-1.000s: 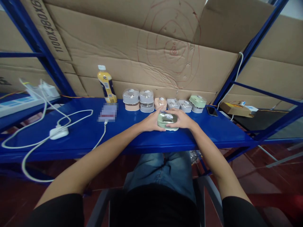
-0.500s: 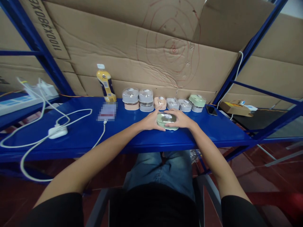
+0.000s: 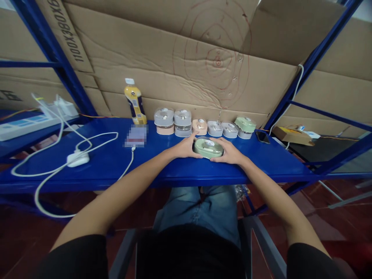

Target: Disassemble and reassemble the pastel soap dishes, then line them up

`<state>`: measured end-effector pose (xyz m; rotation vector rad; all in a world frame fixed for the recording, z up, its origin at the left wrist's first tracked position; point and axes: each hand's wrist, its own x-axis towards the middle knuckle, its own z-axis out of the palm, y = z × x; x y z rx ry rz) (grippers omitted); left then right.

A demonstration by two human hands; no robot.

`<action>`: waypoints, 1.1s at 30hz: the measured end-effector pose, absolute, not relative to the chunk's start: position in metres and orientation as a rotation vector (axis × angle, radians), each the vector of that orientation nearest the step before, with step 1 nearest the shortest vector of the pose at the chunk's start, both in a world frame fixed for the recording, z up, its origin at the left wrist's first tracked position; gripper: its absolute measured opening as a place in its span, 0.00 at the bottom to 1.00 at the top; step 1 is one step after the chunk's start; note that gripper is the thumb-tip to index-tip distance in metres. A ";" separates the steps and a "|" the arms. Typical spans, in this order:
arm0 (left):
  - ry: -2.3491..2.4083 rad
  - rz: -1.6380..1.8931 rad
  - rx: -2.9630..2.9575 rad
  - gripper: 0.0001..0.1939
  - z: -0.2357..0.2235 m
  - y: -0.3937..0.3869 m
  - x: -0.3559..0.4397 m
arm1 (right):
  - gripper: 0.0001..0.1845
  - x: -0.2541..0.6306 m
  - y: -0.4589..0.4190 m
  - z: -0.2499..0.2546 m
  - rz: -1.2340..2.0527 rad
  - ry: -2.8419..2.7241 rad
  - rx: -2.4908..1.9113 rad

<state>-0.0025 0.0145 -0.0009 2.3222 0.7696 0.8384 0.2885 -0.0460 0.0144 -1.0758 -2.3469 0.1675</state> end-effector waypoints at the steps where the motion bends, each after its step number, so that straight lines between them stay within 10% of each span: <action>1: 0.802 0.839 2.327 0.65 -0.001 0.016 -0.004 | 0.57 0.292 -0.043 0.017 0.121 -2.313 -1.102; 20: 0.935 0.739 2.428 0.43 0.003 0.019 -0.006 | 0.40 0.291 0.073 0.046 -0.553 -1.300 -2.052; 33: 0.941 0.744 2.489 0.39 0.001 0.023 -0.005 | 0.37 0.215 0.064 0.040 -0.457 -2.331 -1.572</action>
